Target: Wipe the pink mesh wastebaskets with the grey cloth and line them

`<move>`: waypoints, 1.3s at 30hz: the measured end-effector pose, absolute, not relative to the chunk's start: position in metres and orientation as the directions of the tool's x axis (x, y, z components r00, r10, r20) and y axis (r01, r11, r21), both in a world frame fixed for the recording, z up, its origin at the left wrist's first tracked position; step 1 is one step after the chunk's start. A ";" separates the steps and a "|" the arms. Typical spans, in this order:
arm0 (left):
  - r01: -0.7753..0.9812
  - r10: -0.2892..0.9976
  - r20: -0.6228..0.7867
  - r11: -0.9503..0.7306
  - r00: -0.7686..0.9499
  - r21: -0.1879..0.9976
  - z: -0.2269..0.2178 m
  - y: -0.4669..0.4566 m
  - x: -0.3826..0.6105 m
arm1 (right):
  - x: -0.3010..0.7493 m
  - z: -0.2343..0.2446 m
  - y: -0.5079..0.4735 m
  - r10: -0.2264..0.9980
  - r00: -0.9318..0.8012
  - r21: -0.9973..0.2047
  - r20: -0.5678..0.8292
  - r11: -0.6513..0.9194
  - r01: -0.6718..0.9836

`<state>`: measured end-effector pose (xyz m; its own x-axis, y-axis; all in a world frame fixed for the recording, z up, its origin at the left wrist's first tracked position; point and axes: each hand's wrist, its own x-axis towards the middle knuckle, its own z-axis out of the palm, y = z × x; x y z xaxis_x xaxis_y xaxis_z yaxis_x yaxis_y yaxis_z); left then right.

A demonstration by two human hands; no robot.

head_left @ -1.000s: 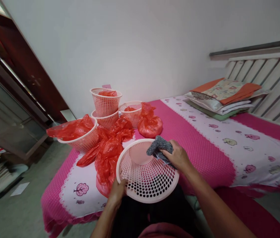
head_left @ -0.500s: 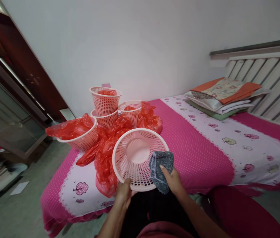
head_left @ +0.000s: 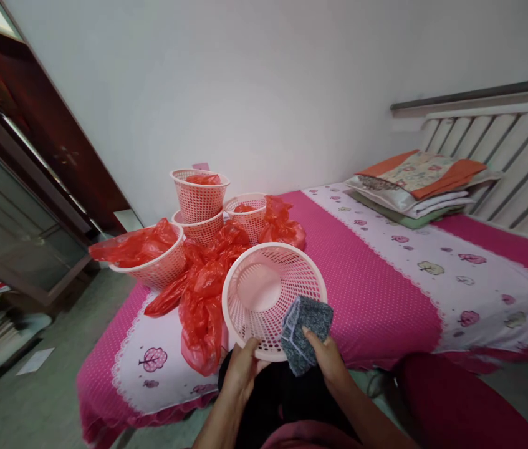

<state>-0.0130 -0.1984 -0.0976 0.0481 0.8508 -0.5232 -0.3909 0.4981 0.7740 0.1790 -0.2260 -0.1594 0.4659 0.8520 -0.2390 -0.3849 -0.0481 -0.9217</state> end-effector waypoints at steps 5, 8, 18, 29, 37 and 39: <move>-0.195 0.894 -0.448 0.439 0.000 0.877 -0.082 -0.180 -0.044 | 0.195 -0.135 -0.225 0.870 0.470 -0.961 -0.151 -0.017 -0.277; -0.144 0.896 -0.444 0.440 0.001 0.887 -0.077 -0.173 -0.053 | 0.202 -0.121 -0.223 0.886 0.453 -0.981 -0.103 -0.015 -0.193; -0.269 0.892 -0.445 0.450 0.083 0.852 -0.091 -0.180 -0.041 | 0.222 -0.102 -0.220 0.811 0.581 -0.983 0.065 -0.048 0.177; -0.368 0.850 -0.527 0.488 -0.006 0.791 -0.080 -0.190 -0.021 | 0.239 -0.102 -0.223 0.789 0.602 -0.978 0.119 -0.014 0.210; -0.460 0.848 -0.530 0.465 -0.016 0.757 -0.078 -0.193 -0.004 | 0.191 -0.140 -0.226 0.829 0.558 -0.995 -0.045 0.012 -0.098; -0.464 0.844 -0.536 0.470 -0.012 0.751 -0.078 -0.194 -0.003 | 0.178 -0.147 -0.231 0.844 0.529 -0.987 -0.088 -0.001 -0.162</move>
<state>-0.0026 -0.1939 -0.0781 -0.0119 0.8444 -0.5356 -0.4645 0.4697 0.7508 0.1776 -0.2307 -0.1468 0.5292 0.8439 -0.0878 -0.1620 -0.0011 -0.9868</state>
